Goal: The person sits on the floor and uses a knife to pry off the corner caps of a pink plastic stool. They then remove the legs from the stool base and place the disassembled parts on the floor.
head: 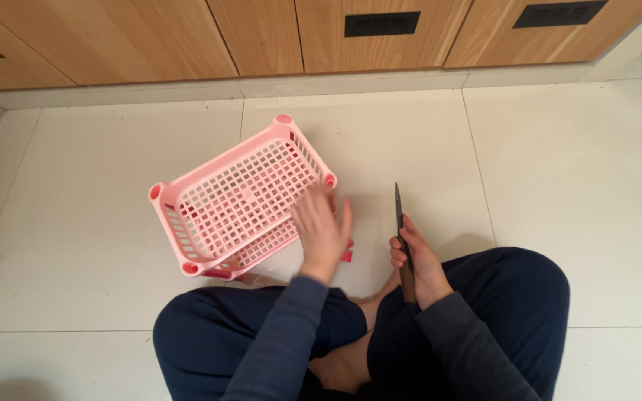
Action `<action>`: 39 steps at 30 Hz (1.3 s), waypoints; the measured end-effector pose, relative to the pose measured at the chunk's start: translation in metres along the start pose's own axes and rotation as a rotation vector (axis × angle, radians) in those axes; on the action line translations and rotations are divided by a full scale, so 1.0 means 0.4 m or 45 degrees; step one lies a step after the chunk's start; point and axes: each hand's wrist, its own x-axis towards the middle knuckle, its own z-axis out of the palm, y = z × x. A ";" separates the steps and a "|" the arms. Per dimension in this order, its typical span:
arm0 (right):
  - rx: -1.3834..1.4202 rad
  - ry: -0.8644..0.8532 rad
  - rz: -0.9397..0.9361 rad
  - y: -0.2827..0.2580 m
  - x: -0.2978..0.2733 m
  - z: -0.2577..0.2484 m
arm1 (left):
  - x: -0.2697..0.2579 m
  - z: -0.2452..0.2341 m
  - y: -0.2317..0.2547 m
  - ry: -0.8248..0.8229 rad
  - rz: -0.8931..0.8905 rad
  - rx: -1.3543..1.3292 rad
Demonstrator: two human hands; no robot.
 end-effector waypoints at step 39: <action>-1.599 0.027 -0.237 -0.135 -0.132 0.498 | 0.076 -0.097 -0.096 -0.581 -0.328 -0.177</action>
